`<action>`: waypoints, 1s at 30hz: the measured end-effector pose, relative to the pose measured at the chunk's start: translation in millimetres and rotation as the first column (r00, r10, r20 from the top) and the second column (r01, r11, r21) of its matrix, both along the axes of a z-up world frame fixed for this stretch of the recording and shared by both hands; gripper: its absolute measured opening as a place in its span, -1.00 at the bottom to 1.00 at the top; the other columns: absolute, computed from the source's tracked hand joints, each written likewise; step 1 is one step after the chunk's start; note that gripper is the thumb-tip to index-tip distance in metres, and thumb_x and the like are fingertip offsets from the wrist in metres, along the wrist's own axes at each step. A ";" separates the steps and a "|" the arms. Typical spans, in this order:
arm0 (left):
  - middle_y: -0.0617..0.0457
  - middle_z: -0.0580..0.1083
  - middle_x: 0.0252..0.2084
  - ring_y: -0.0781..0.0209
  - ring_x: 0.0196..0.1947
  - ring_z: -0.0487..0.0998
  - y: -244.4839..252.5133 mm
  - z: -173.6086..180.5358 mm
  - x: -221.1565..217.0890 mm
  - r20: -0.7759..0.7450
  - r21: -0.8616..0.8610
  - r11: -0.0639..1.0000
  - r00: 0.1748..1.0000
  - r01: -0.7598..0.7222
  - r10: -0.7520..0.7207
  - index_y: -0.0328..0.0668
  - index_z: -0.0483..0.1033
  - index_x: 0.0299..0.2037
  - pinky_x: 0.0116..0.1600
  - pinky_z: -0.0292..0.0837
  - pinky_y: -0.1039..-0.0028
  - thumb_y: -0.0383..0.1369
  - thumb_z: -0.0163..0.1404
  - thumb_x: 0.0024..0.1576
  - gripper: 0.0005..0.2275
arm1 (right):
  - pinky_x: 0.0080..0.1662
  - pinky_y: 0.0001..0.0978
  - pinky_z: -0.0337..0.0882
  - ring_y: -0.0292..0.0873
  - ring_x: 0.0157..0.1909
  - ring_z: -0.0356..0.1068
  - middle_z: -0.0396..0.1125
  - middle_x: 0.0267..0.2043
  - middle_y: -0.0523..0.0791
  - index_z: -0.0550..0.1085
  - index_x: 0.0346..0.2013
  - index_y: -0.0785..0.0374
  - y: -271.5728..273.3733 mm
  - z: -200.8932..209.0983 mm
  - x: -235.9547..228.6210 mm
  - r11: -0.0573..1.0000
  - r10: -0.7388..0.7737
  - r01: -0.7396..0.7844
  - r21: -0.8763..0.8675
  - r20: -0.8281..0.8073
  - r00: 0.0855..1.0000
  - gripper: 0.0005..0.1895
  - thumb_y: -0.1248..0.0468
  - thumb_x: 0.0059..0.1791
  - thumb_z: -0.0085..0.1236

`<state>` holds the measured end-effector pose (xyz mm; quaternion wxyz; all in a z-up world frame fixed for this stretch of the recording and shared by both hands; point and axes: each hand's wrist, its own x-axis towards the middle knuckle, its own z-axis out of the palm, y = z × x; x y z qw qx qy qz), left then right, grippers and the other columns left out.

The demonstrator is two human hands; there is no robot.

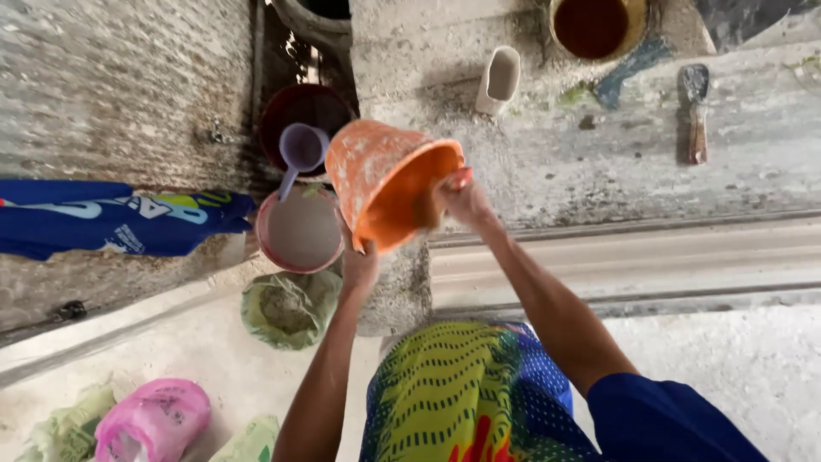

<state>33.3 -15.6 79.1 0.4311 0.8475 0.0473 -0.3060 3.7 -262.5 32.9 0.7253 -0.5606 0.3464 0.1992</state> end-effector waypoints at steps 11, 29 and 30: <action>-0.82 0.28 0.15 -0.65 0.19 0.37 -48.1 51.2 27.4 -0.010 -0.057 0.998 1.000 -0.003 0.003 -0.04 -0.27 0.51 0.38 0.25 -0.21 -0.17 -0.19 0.25 -0.33 | 0.04 -0.07 0.48 0.10 -0.05 0.52 0.51 -0.19 -0.13 0.50 -0.17 -0.37 -37.4 -1.2 -37.6 0.560 0.011 0.007 -0.828 0.016 1.000 -0.78 -0.23 -0.03 0.14; -0.64 0.43 0.06 -0.60 -0.02 0.51 -22.2 71.4 -7.9 0.209 -0.018 1.000 0.978 -0.002 0.006 0.37 -0.29 0.53 -0.04 0.50 -0.25 -0.17 -0.18 0.27 -0.34 | -0.45 -0.52 0.42 -0.30 -0.66 0.12 0.29 -0.54 -0.03 0.33 -0.28 0.36 34.5 -91.8 21.1 0.872 -0.170 0.158 0.463 -0.017 0.985 -0.89 0.57 0.01 0.02; -0.64 0.43 0.06 -0.60 -0.02 0.51 -17.8 55.0 -3.6 0.213 -0.020 1.000 0.977 -0.008 0.012 0.37 -0.29 0.53 -0.04 0.50 -0.25 -0.17 -0.18 0.27 -0.34 | -0.45 -0.52 0.42 -0.30 -0.66 0.12 0.29 -0.54 -0.03 0.33 -0.28 0.36 22.3 -97.9 34.3 0.874 -0.165 0.152 0.462 -0.012 0.986 -0.89 0.57 0.01 0.02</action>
